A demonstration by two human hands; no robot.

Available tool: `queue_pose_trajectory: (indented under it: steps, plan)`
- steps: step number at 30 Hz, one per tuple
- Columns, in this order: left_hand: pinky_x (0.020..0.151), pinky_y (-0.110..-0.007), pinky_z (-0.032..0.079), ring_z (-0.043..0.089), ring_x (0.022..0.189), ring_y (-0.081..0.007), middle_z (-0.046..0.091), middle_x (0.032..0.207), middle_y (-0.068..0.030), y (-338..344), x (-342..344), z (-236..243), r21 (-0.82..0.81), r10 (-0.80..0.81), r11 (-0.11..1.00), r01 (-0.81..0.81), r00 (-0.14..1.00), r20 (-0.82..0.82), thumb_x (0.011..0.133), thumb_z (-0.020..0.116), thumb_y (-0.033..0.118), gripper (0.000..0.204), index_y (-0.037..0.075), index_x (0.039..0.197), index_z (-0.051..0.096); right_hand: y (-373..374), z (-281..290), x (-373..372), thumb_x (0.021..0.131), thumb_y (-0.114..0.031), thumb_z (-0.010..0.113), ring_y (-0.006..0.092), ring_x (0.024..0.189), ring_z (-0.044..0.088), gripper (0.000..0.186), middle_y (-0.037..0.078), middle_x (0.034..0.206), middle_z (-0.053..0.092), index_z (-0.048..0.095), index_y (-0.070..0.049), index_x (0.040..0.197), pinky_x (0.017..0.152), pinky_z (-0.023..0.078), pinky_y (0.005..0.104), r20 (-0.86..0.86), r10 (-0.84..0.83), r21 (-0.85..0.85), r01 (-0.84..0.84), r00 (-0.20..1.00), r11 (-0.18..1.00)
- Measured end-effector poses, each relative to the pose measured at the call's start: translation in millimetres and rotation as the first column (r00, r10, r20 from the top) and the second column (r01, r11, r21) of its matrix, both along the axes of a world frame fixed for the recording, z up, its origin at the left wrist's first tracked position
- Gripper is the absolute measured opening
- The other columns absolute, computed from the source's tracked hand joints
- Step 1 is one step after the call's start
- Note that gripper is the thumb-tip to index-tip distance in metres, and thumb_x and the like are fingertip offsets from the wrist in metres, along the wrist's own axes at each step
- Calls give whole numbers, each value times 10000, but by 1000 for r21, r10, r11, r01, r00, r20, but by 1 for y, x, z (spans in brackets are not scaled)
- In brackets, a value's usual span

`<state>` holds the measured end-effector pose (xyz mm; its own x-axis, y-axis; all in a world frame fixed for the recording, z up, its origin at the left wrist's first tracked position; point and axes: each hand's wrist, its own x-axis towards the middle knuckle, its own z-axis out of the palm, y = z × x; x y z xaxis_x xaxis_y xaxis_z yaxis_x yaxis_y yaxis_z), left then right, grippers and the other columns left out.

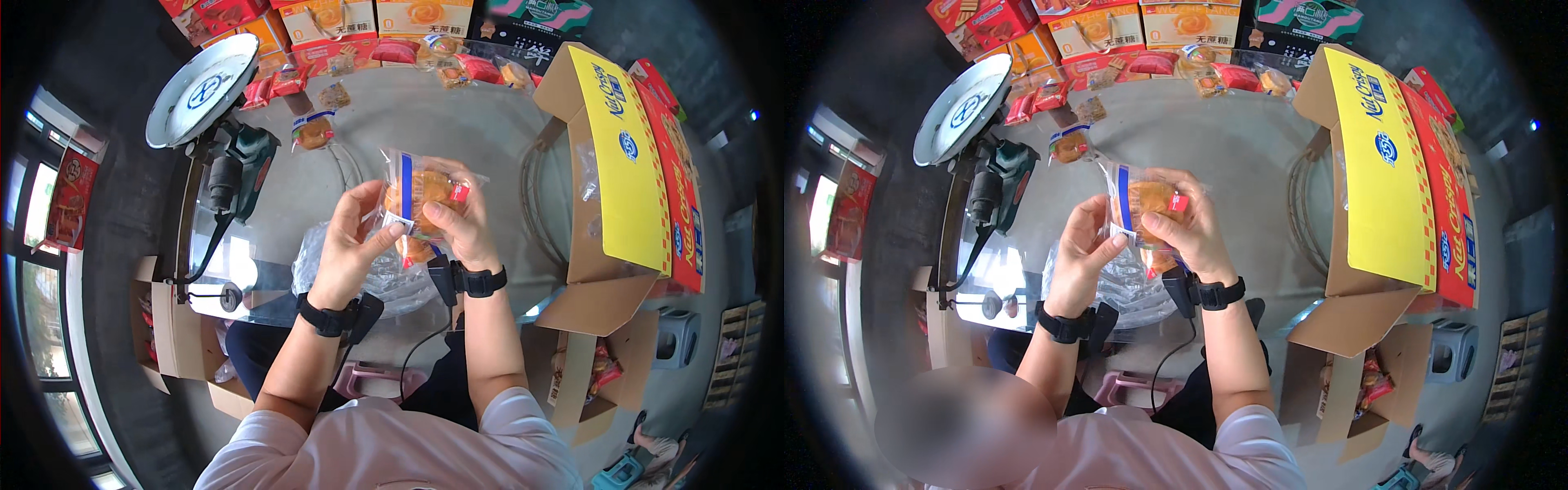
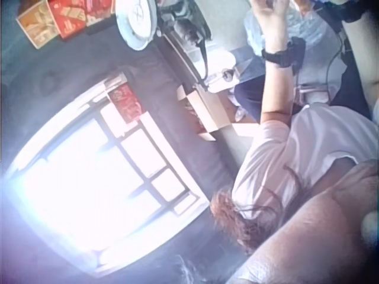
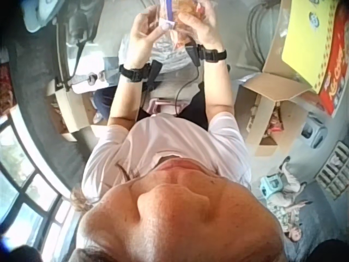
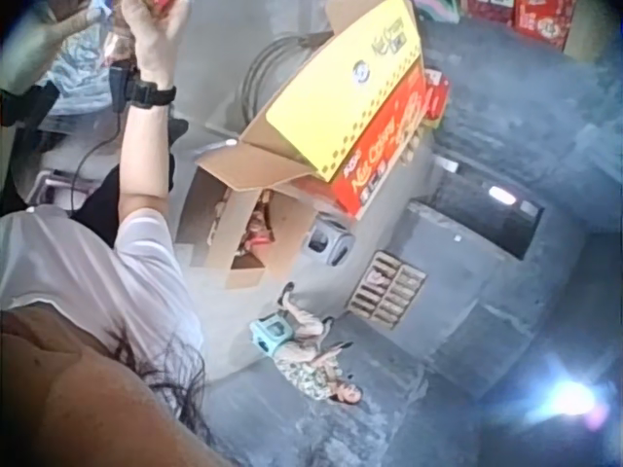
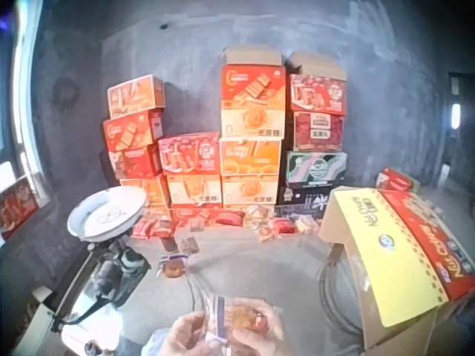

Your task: Packing individual packaged snacks into a larger plastic bag.

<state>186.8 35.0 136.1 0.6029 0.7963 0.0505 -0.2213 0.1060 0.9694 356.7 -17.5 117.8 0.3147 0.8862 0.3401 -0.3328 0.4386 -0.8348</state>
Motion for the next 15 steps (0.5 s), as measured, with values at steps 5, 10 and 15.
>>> queue_pose_trajectory:
  steps: [5,10,15]
  plan:
    - [1003,-335,405,504,1157,-183,491,1301,-116,-4,11,20,91,-49,995,49,999,3,891,655,56,658,32,1443,297,-7,3,1,878,-260,689,141,1094,549,522,97,1171,579,482,17,1269,956,439,309,21,31,-119,-28,999,993]
    - [1019,-325,374,498,1168,-199,504,1286,-133,-8,17,22,28,53,998,-54,997,53,954,517,65,680,75,1522,143,-7,10,0,967,-370,559,163,1180,488,604,143,1265,526,375,27,1384,1019,378,322,169,-58,-136,82,984,987]
    - [970,-343,444,522,1173,-199,502,1299,-140,0,11,22,-187,70,981,-55,995,75,1003,413,121,543,72,1504,209,-8,9,12,953,-207,547,199,1219,476,597,150,1398,442,303,-46,1473,1049,350,342,252,-67,-169,113,965,979]
